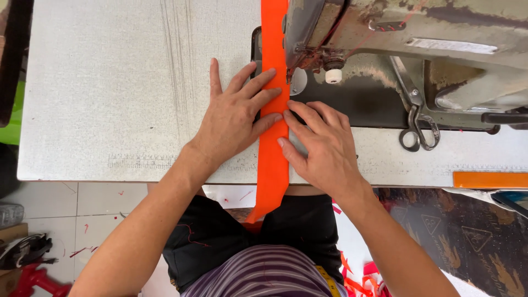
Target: Measuring and cutting orange fabric strips into smaller pieces using a tape measure and scissors at a sewing workstation.
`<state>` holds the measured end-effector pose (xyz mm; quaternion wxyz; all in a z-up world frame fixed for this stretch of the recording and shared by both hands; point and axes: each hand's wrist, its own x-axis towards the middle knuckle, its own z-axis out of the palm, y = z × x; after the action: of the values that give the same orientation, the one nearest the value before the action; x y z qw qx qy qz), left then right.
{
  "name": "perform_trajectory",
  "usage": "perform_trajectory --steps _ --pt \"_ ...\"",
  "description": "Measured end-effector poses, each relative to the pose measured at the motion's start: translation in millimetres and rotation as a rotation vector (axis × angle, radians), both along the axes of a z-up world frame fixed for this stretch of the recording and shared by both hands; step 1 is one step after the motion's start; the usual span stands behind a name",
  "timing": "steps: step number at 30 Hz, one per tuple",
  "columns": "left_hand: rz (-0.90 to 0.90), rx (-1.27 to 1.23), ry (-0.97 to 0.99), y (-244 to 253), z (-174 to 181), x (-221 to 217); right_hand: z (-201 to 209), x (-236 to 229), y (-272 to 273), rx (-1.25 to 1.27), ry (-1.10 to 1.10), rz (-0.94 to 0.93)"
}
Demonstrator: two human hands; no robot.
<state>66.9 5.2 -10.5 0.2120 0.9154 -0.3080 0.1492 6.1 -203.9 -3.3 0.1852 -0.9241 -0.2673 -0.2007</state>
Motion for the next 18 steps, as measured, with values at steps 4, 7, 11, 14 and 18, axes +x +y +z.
perform_trajectory --steps 4,7,11,14,18 --pt "0.021 -0.003 -0.027 -2.7 -2.1 -2.8 -4.3 2.2 1.8 0.005 -0.03 -0.018" --pt "0.135 -0.106 -0.124 -0.9 3.2 -44.4 -1.2 -0.6 4.3 0.017 0.009 -0.046" --pt "0.271 -0.465 0.018 0.2 -5.4 -160.1 14.2 -29.4 10.1 0.224 0.139 -0.057" --pt "0.333 -0.688 0.325 -8.7 -46.6 -200.1 27.9 -59.6 18.4 0.45 0.222 -0.087" --pt "0.288 -0.807 0.715 -22.5 -59.3 -219.1 32.1 -102.6 21.5 0.673 0.453 -0.313"
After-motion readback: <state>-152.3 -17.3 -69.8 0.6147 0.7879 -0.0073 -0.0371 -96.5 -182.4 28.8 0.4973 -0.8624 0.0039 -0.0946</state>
